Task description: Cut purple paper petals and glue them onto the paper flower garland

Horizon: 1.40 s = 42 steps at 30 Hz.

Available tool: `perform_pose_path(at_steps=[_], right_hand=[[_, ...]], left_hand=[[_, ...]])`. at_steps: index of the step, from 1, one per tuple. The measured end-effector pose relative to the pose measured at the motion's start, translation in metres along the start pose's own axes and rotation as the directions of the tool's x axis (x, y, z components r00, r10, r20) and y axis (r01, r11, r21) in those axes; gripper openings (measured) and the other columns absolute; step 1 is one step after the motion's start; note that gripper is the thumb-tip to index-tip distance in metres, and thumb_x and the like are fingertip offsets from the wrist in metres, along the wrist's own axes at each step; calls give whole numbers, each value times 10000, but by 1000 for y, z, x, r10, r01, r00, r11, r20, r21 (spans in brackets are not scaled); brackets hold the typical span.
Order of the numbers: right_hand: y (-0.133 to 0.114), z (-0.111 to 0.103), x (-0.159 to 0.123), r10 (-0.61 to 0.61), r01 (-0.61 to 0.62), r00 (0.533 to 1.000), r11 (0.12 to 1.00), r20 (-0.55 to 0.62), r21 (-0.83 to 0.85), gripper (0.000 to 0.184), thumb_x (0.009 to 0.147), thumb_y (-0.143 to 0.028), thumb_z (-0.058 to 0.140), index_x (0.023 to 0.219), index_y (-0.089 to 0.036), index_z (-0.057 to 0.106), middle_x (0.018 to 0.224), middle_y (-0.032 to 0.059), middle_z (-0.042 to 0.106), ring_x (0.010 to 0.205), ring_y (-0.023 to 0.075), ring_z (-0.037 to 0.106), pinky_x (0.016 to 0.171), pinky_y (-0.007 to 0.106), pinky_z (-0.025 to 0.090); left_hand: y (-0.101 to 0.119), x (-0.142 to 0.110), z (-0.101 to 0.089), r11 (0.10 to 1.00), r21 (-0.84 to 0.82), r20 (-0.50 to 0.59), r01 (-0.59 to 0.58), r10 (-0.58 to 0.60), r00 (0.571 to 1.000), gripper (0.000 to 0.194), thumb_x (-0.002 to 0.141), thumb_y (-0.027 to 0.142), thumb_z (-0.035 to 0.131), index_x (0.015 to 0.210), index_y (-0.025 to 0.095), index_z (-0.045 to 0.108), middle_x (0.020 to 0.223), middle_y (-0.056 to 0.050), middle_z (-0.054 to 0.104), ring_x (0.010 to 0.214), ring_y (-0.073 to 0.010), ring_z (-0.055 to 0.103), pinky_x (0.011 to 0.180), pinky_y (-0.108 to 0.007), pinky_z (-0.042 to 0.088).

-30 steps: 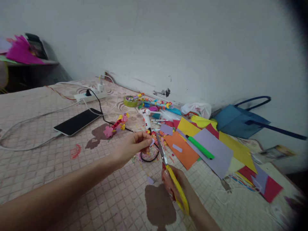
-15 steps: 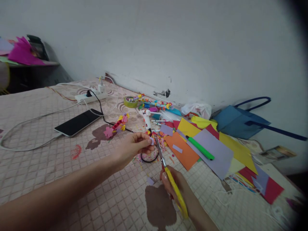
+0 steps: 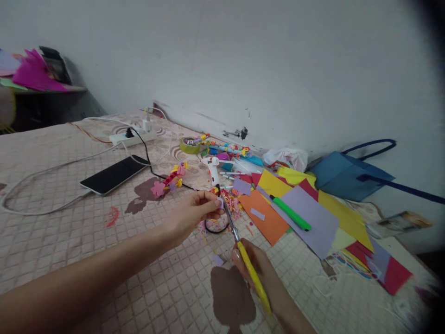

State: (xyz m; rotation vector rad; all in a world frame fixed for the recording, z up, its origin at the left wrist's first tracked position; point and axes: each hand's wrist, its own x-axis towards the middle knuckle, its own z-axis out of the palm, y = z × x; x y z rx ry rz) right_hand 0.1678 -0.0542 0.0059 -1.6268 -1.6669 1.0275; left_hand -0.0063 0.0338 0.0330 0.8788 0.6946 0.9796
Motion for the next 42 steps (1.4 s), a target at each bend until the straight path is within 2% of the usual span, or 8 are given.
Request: perform_pose_path(at_steps=[5, 11, 26, 32, 42], right_hand=[[1, 1, 0, -12, 12, 1000, 999, -6, 39, 320, 801, -446, 488, 633, -197, 377, 572, -55, 324, 511, 85, 304, 442, 196, 263], [-3, 0, 0, 29, -29, 1000, 999, 8, 45, 292, 782, -405, 520, 629, -202, 376, 565, -57, 325, 507, 89, 301, 440, 199, 258], [-2, -1, -1, 70, -71, 997, 997, 12, 15, 275, 777, -404, 535, 645, -197, 411, 571, -48, 357, 493, 89, 333, 419, 198, 264], [0, 0, -1, 3, -4, 1000, 1000, 13, 15, 307, 803, -417, 507, 630, -199, 379, 565, -53, 337, 511, 90, 318, 457, 206, 282], [-3, -3, -2, -1, 1, 1000, 1000, 27, -13, 355, 820, -479, 466, 631, -198, 361, 573, -52, 322, 520, 89, 301, 451, 202, 265]], left_hand=[[-1, 0, 1, 1000, -12, -5, -6, 6, 1000, 166, 694, 241, 713, 735, 140, 588, 690, 14, 628, 642, -79, 599, 664, -211, 459], [-4, 1, 0, 1000, -22, -6, -18, 18, 1000, 160, 695, 236, 711, 741, 141, 590, 701, 13, 629, 656, -83, 603, 682, -218, 464], [-3, -1, 3, 999, -49, -36, 10, -12, 999, 159, 678, 228, 719, 718, 138, 594, 688, 2, 636, 651, -86, 591, 686, -223, 455], [-4, 0, 2, 998, -58, -26, 1, -2, 1000, 163, 688, 230, 717, 730, 132, 593, 689, 5, 636, 650, -83, 595, 681, -218, 459], [-4, 0, 2, 998, -61, -38, 4, -7, 999, 186, 673, 232, 731, 712, 130, 581, 682, 3, 630, 637, -87, 601, 671, -220, 465]])
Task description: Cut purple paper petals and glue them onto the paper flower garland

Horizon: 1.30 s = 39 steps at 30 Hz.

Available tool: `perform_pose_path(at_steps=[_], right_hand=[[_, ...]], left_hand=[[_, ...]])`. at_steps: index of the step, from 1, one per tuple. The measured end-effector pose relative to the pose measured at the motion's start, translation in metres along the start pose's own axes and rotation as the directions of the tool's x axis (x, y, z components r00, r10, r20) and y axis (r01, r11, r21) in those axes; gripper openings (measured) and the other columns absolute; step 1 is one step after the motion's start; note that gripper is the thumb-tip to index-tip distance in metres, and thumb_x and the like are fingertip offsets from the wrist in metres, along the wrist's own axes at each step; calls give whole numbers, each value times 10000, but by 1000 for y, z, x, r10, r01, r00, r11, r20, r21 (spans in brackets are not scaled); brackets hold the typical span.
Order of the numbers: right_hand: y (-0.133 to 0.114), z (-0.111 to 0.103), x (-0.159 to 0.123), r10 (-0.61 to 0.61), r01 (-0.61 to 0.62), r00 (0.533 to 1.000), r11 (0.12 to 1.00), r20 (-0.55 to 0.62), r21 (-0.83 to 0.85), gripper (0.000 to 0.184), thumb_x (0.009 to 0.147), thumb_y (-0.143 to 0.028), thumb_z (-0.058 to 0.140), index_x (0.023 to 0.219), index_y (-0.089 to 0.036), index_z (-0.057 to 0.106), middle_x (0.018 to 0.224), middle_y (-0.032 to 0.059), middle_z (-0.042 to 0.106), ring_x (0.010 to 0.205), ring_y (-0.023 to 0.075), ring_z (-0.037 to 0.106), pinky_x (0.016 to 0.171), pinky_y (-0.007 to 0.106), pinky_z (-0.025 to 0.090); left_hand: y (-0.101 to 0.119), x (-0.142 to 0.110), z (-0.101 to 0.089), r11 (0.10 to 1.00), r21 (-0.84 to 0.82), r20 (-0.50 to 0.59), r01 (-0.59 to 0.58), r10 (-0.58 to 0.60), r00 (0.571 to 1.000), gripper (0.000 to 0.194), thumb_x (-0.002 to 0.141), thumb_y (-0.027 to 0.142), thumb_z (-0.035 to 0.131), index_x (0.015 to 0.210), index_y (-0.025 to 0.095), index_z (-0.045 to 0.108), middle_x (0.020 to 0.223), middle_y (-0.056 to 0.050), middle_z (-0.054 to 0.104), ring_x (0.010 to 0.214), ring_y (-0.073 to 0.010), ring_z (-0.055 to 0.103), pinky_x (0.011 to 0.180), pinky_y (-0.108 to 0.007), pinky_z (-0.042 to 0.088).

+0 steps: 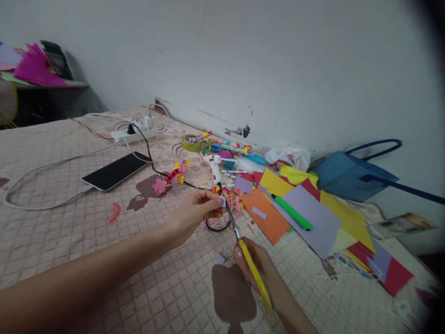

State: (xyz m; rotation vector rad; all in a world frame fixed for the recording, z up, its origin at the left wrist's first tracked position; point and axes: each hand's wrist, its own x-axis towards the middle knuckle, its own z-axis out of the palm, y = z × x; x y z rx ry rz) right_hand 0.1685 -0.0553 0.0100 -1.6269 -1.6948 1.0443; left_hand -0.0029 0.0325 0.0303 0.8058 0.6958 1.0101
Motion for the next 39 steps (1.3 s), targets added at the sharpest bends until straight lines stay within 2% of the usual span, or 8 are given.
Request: perform_pose_path(at_steps=[23, 27, 33, 39], right_hand=[[-3, 2, 1, 11, -9, 999, 998, -40, 60, 348, 750, -484, 549, 617, -194, 409, 554, -49, 354, 502, 88, 321, 423, 191, 282], [-1, 1, 0, 42, -42, 999, 996, 5, 77, 322, 775, -461, 527, 635, -195, 410, 553, -49, 350, 493, 88, 319, 411, 188, 275], [0, 3, 0, 38, -37, 999, 997, -22, 66, 321, 765, -445, 544, 624, -196, 399, 555, -49, 351, 499, 87, 321, 427, 194, 278], [-3, 3, 0, 105, -106, 994, 987, 11, 120, 331, 747, -476, 557, 631, -209, 400, 489, -71, 334, 408, 74, 302, 376, 197, 257]], left_hand=[[-2, 0, 0, 999, 21, -23, -30, 30, 999, 185, 668, 235, 727, 712, 135, 578, 672, -2, 637, 631, -93, 596, 670, -232, 463], [-3, 0, 0, 1000, 18, -28, -26, 26, 999, 178, 672, 230, 725, 703, 139, 575, 660, 3, 639, 624, -89, 594, 662, -224, 459], [-2, 0, 0, 1000, 19, -22, -25, 26, 999, 174, 676, 230, 723, 710, 138, 579, 662, 7, 639, 624, -84, 593, 660, -217, 457], [-1, 1, 1, 1000, 23, -28, -18, 18, 999, 181, 687, 227, 712, 710, 136, 558, 678, 5, 628, 639, -90, 596, 673, -227, 459]])
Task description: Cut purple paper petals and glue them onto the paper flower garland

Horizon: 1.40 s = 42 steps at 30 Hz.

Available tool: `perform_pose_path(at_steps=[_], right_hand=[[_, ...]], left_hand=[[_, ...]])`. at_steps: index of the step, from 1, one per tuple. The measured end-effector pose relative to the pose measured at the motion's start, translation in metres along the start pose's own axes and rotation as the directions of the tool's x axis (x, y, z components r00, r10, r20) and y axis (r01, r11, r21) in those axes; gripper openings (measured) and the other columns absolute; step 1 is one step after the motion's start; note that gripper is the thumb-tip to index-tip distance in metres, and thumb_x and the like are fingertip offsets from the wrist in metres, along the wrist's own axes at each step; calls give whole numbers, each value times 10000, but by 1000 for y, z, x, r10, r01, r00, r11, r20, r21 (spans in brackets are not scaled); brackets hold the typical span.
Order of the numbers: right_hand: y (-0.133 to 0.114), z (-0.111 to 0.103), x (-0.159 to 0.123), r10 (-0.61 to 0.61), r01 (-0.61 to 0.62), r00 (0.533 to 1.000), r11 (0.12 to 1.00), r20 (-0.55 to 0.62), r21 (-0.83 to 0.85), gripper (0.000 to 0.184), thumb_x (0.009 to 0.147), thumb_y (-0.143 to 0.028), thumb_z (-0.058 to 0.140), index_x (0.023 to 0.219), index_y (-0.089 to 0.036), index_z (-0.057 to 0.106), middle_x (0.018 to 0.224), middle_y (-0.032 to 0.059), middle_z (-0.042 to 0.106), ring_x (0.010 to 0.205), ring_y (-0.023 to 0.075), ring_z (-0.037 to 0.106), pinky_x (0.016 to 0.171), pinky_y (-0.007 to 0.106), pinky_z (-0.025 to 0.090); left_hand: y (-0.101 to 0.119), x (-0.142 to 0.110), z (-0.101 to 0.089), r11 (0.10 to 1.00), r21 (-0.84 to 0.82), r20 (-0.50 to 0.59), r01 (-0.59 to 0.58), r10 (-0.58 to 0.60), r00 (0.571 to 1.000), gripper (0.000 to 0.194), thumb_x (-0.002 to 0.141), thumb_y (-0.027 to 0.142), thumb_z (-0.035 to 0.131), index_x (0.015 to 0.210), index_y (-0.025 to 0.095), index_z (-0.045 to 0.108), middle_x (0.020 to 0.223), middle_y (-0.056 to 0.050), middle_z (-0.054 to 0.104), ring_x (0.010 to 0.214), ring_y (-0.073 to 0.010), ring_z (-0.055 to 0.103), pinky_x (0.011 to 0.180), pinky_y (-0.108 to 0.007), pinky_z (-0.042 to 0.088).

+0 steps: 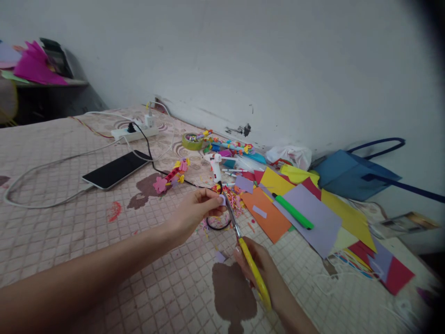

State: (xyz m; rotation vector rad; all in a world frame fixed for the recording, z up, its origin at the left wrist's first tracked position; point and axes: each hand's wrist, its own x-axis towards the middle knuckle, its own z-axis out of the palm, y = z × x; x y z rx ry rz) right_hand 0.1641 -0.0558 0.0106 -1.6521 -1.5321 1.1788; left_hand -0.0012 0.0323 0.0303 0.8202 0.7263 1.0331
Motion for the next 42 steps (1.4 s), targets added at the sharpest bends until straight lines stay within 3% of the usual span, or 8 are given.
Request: perform_pose_path(at_steps=[7, 13, 20, 27, 31, 35, 38, 42], right_hand=[[8, -3, 5, 63, -56, 998, 979, -28, 198, 482, 730, -668, 483, 635, -204, 399, 435, -86, 344, 340, 60, 303, 324, 182, 260], [8, -3, 7, 53, -75, 997, 863, 59, 499, 486, 725, -662, 515, 708, -176, 489, 442, -86, 395, 315, 40, 285, 292, 160, 280], [7, -8, 10, -66, -2, 995, 739, 74, 674, 257, 740, -410, 631, 739, -175, 528, 414, -98, 394, 312, 43, 312, 312, 157, 311], [9, -7, 11, -50, 12, 998, 716, 34, 698, 211, 684, -286, 676, 765, -179, 513, 489, -96, 433, 354, 33, 341, 343, 153, 310], [7, -8, 10, -41, 51, 999, 779, -30, 625, 208, 683, -296, 659, 760, -181, 504, 546, -86, 458, 358, 32, 353, 340, 159, 300], [3, -10, 9, -16, 49, 997, 885, -74, 463, 210, 688, -321, 638, 744, -184, 489, 545, -85, 444, 363, 42, 356, 337, 169, 296], [0, -10, 8, -23, 50, 997, 931, -78, 362, 212, 693, -327, 627, 734, -180, 480, 535, -82, 439, 380, 47, 355, 352, 174, 288], [-1, -9, 7, -17, 42, 996, 946, -82, 322, 246, 704, -370, 626, 728, -185, 466, 490, -91, 411, 379, 54, 339, 357, 179, 267]], left_hand=[[-5, -1, -4, 992, 119, 80, -28, 18, 997, 181, 737, 275, 667, 755, 147, 540, 653, 26, 579, 583, -72, 531, 600, -214, 424], [-12, -4, -4, 972, 230, 252, -48, -12, 968, 121, 776, 237, 618, 816, 140, 559, 718, 11, 579, 651, -81, 529, 629, -214, 421], [-14, -12, 0, 817, 437, 538, -376, 98, 837, 74, 771, 99, 559, 792, 150, 609, 1011, -72, 596, 959, -181, 565, 839, -314, 434], [-16, -15, 0, 655, 521, 618, -547, 153, 771, 146, 768, 64, 544, 793, 178, 632, 1089, -55, 581, 1057, -181, 534, 910, -303, 393], [-18, -14, -1, 691, 542, 576, -479, 109, 810, 156, 795, 93, 507, 868, 181, 613, 1047, -54, 590, 1005, -168, 546, 865, -292, 413], [-19, -13, -1, 790, 570, 454, -227, -72, 888, 152, 865, 260, 444, 863, 169, 565, 806, -19, 586, 703, -117, 552, 630, -238, 440], [-20, -12, 0, 784, 614, 432, -94, -234, 871, 213, 834, 348, 496, 749, 159, 542, 624, 23, 532, 540, -86, 475, 508, -204, 370], [-19, -12, 1, 756, 654, 391, -26, -309, 867, 203, 788, 339, 553, 705, 155, 528, 547, 47, 506, 471, -65, 410, 462, -193, 310]])
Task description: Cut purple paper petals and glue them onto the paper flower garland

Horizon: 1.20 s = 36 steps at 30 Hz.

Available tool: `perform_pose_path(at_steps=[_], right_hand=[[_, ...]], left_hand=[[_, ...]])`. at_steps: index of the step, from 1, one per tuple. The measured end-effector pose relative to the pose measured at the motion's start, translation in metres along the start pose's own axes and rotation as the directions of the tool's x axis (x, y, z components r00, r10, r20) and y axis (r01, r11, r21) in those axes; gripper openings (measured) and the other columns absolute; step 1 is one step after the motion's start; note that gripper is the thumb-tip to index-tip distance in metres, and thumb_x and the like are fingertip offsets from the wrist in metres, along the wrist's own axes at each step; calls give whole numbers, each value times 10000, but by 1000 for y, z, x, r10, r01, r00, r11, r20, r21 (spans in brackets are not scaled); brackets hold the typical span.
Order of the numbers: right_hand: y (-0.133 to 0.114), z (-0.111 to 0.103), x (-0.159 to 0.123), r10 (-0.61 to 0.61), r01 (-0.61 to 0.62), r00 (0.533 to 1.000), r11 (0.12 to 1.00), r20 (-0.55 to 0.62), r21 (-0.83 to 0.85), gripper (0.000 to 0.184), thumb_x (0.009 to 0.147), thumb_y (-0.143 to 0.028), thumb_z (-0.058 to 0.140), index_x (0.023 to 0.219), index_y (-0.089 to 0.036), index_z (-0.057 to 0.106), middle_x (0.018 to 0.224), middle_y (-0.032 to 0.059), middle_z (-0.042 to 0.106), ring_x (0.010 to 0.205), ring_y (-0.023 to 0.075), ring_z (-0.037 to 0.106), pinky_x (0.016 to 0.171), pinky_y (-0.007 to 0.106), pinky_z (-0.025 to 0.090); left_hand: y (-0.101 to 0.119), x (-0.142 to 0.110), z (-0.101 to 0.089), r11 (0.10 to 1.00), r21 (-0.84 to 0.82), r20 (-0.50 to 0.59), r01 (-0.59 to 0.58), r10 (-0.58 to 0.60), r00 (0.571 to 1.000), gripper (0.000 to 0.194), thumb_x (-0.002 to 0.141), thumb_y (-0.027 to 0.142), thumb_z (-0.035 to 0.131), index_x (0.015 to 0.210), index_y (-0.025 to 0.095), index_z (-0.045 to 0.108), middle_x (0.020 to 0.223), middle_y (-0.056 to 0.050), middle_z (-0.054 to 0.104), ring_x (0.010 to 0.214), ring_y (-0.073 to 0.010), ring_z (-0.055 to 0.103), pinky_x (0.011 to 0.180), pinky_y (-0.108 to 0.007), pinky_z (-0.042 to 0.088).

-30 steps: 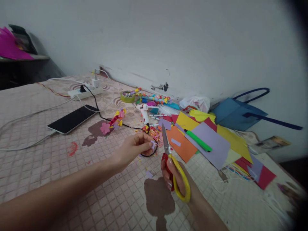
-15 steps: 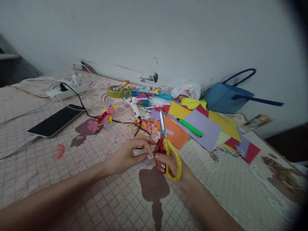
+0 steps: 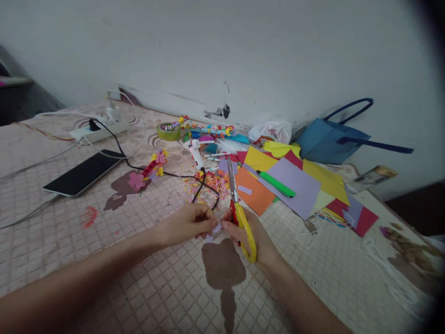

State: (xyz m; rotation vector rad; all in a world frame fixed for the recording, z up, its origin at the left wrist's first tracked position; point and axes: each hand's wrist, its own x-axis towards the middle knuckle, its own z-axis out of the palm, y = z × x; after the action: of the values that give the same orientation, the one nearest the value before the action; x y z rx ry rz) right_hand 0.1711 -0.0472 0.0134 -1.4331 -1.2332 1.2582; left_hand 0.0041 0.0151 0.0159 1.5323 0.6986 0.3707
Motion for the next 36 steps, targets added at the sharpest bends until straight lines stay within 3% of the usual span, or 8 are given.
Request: perform_pose_path(at_steps=[4, 10, 13, 17, 22, 28, 36], right_hand=[[1, 0, 0, 7, -7, 1000, 999, -13, 36, 298, 693, -422, 647, 753, -191, 470, 504, -92, 418, 373, 56, 346, 355, 184, 288], [3, 0, 2, 6, -5, 999, 1000, -53, 16, 276, 684, -376, 660, 755, -178, 481, 531, -81, 437, 382, 51, 350, 357, 183, 276], [7, -1, 2, -24, 25, 995, 1000, -95, 9, 302, 719, -435, 627, 781, -184, 471, 562, -68, 472, 363, 49, 348, 345, 187, 287], [8, -2, 0, -1, 0, 1000, 999, -28, -36, 361, 810, -543, 493, 734, -196, 429, 531, -71, 417, 375, 60, 352, 356, 189, 305], [7, 2, -7, -45, 58, 997, 973, 63, -223, 367, 849, -522, 440, 674, -202, 397, 542, -61, 384, 442, 81, 391, 417, 203, 335], [9, 4, -8, -69, 103, 991, 943, 115, -317, 304, 817, -445, 488, 652, -206, 398, 503, -65, 355, 441, 83, 351, 414, 203, 286], [1, 6, -10, -18, 49, 996, 922, 84, -385, 314, 783, -471, 483, 637, -205, 399, 523, -53, 362, 471, 93, 344, 422, 208, 275]], left_hand=[[-1, 0, 0, 1000, -7, -44, 2, -3, 999, 231, 784, 359, 558, 689, 151, 526, 533, 50, 496, 476, -64, 418, 469, -194, 319], [-7, 2, 0, 997, -79, -9, -6, 5, 1000, 225, 765, 361, 590, 717, 144, 555, 567, 32, 544, 498, -70, 466, 490, -198, 364], [-4, 3, -3, 985, -164, -152, -50, 25, 988, 221, 754, 346, 605, 693, 141, 550, 568, 30, 543, 509, -72, 487, 499, -198, 375], [4, 5, -10, 929, -313, -402, -200, 61, 914, 200, 760, 325, 622, 718, 145, 546, 623, 23, 580, 553, -70, 522, 558, -199, 413], [4, 6, -15, 851, -402, -521, -339, 92, 849, 188, 744, 311, 658, 752, 149, 563, 729, -16, 643, 701, -121, 603, 659, -237, 460], [7, 4, -13, 839, -377, -570, -392, 123, 812, 176, 764, 300, 646, 732, 143, 572, 777, -17, 646, 726, -115, 602, 676, -230, 462], [7, 4, -12, 834, -396, -568, -385, 107, 816, 170, 757, 294, 654, 737, 142, 581, 729, -10, 647, 700, -111, 598, 674, -230, 465]])
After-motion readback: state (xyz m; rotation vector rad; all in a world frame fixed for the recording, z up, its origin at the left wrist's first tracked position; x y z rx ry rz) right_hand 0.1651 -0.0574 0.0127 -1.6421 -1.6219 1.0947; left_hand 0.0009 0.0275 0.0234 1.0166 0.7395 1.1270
